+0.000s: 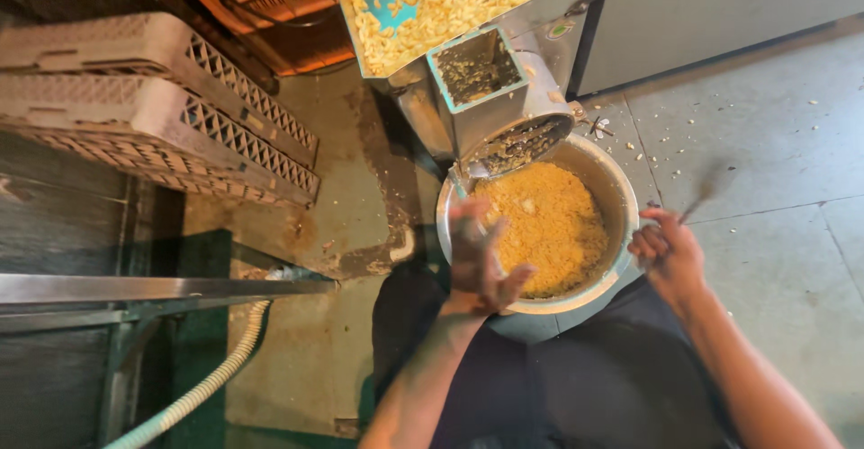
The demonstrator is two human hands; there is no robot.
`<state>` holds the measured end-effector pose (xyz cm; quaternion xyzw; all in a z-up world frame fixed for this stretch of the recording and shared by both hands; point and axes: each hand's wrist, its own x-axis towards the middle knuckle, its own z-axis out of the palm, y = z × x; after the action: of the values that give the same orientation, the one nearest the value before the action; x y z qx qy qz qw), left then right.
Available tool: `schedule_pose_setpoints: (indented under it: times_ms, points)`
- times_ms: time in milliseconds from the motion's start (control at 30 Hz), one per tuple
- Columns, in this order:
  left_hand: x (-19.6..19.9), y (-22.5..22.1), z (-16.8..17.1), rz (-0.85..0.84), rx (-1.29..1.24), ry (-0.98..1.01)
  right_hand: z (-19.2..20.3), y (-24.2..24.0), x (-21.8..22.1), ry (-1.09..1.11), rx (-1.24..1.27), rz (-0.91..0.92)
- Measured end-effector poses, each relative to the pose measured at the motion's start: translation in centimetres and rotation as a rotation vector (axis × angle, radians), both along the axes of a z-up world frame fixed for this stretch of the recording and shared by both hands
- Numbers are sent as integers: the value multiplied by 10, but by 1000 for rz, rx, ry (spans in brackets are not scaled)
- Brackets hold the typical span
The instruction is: The person sits on the floor and operates a food processing machine, feeding yellow cassava pieces from a metal tray into the machine's hopper. The person uses a fork to push the cassava into the hopper and occasionally uses their hands to clear the output chute into a large metal bowl.
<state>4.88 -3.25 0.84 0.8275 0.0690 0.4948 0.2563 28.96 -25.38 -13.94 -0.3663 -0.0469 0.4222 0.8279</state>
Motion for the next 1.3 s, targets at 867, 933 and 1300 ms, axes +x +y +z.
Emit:
schedule_pose_setpoints:
  times_ms: [867,933,1300]
  points:
    - [148,28,-23,512,696,937,25,161,114,-1020,-452,17]
    - [147,25,-19,514,678,944,25,158,91,-906,-456,-95]
    - [114,9,18,155,403,574,50,128,-17,-593,-539,-339]
